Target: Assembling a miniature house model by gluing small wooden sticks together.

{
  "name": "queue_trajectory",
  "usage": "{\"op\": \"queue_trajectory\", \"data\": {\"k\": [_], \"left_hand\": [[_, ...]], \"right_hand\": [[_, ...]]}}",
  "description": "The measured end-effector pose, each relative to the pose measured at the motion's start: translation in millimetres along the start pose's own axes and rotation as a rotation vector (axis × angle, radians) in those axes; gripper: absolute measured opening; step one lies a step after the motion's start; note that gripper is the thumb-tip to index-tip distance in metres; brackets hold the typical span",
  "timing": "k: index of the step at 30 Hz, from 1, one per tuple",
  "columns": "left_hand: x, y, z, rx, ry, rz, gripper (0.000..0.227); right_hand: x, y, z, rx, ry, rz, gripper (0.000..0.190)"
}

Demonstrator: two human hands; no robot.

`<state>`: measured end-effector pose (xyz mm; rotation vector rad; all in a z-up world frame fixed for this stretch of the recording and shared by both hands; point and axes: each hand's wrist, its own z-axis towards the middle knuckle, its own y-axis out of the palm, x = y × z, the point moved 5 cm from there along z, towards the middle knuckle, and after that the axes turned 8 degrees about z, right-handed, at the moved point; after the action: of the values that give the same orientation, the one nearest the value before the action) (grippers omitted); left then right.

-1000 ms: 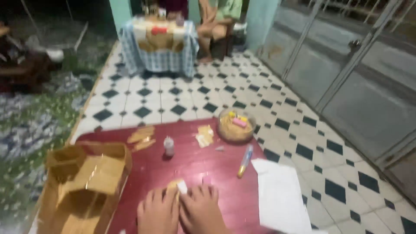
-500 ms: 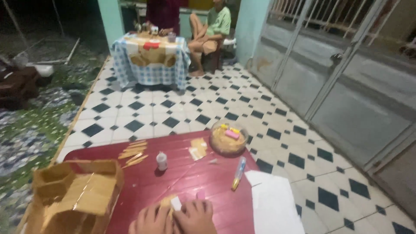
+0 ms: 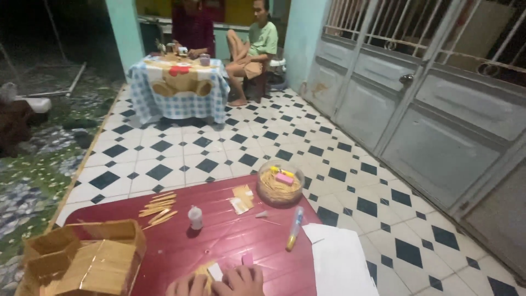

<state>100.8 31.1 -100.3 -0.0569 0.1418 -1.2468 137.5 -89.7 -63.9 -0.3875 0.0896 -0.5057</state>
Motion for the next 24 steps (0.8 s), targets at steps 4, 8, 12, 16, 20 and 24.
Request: {"op": "queue_trajectory", "data": {"k": [4, 8, 12, 16, 20, 24], "left_hand": [[-6.8, -0.3, 1.3, -0.072, -0.052, -0.033, 0.039], [-3.1, 1.6, -5.2, -0.087, -0.014, -0.026, 0.051], [-11.1, -15.0, -8.4, -0.390, -0.199, 0.109, 0.019], [-8.2, -40.4, 25.8, -0.867, -0.218, 0.149, 0.031], [-6.7, -59.4, 61.0, -0.916, -0.186, 0.021, 0.035], [-4.9, -61.5, 59.0, -0.922, -0.175, -0.004, 0.037]], "right_hand": [[-9.2, -6.2, 18.7, -0.048, 0.068, 0.049, 0.009], [-3.6, -2.9, 7.1, -0.129, 0.079, 0.105, 0.007], [9.4, 1.6, -3.3, -0.262, 0.016, 0.080, 0.017], [33.5, -39.9, 56.2, -0.526, 0.296, 0.221, 0.020], [108.5, -67.2, 82.7, -0.463, 0.607, 0.115, 0.027], [174.8, -31.0, 45.6, -0.513, 0.665, -0.157, 0.020]]}}
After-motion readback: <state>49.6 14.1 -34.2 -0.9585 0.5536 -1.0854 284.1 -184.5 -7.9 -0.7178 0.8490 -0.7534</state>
